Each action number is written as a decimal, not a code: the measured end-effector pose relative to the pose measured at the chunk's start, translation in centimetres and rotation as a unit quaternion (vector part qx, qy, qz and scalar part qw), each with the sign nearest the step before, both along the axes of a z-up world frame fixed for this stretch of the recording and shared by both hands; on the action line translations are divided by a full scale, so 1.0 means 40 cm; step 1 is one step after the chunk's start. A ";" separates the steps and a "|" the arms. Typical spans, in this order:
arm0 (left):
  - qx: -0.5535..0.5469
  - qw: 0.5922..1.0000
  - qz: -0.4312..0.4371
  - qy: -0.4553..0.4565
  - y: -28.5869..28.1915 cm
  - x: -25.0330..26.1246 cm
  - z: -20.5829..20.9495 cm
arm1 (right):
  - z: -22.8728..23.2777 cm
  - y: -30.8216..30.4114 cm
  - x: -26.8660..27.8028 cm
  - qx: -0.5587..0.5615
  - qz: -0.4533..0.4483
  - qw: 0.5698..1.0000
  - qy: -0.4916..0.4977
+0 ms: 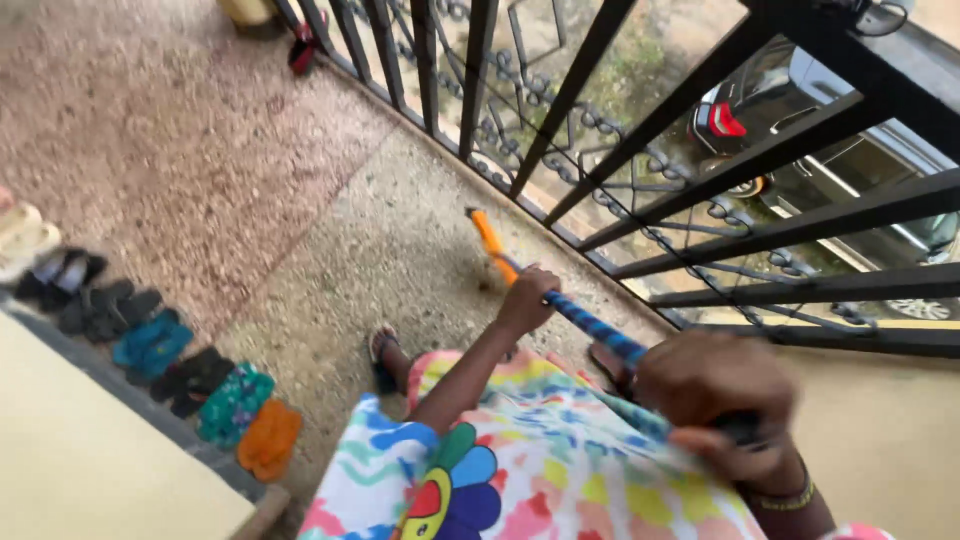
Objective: Sweeping the floor of an entryway/balcony and organizing shoes along the wall.
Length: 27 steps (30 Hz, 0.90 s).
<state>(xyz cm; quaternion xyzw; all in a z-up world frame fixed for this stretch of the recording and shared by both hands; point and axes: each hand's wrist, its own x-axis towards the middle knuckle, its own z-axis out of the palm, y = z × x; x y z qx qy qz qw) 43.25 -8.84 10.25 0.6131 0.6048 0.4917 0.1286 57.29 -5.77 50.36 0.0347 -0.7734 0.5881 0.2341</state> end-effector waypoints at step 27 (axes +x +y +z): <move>-0.197 0.964 0.090 -0.157 -0.091 0.222 -0.263 | -0.111 0.068 0.168 -0.112 0.027 0.984 -0.137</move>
